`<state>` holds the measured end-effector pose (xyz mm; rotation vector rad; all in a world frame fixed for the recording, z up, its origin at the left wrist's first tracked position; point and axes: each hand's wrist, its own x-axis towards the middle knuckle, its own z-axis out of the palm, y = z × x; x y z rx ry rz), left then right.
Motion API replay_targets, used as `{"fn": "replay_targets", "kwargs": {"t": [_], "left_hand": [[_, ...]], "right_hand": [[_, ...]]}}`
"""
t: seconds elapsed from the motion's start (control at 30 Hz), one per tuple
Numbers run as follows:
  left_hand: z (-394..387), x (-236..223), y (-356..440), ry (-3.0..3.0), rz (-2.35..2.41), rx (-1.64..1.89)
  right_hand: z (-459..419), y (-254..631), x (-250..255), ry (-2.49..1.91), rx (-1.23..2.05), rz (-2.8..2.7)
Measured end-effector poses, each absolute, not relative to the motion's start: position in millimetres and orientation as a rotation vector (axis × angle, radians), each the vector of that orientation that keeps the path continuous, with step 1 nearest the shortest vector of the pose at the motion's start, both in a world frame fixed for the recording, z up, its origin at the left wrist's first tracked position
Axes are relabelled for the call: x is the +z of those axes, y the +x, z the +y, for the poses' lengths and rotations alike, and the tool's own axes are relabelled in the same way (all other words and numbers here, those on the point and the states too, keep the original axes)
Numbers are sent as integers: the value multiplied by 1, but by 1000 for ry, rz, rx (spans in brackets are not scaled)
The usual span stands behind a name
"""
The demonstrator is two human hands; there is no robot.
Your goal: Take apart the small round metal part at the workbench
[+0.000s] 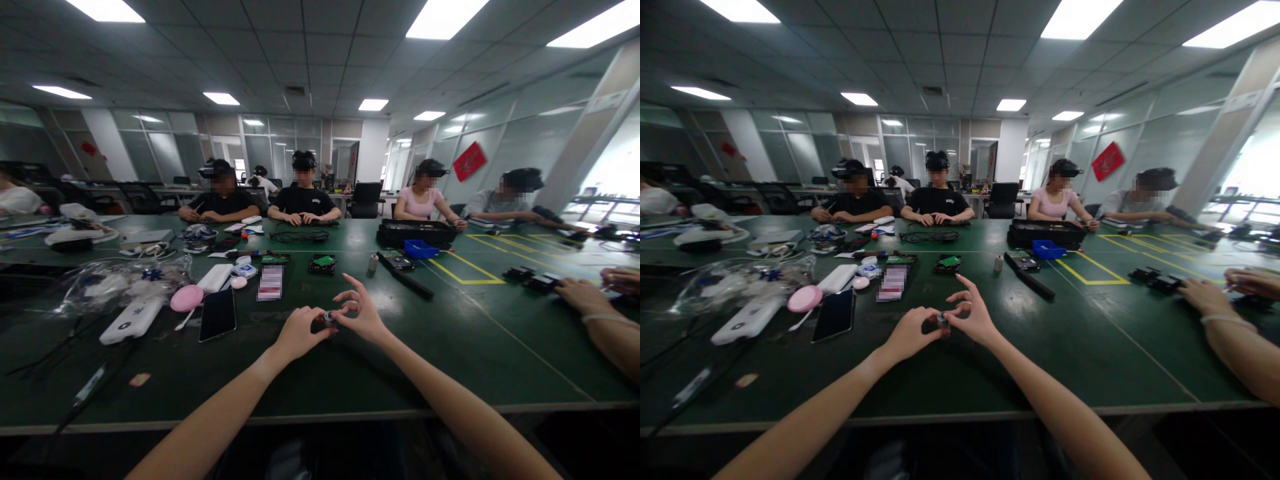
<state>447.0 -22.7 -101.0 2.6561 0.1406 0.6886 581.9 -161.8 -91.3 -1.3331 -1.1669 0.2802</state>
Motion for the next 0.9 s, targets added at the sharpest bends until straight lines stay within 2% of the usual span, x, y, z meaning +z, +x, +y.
{"fn": "replay_targets", "kwargs": {"t": [0.9], "left_hand": [[-23,-101,448,2649,149,662]], "right_hand": [[-163,581,-88,-1338,266,-1173]]}}
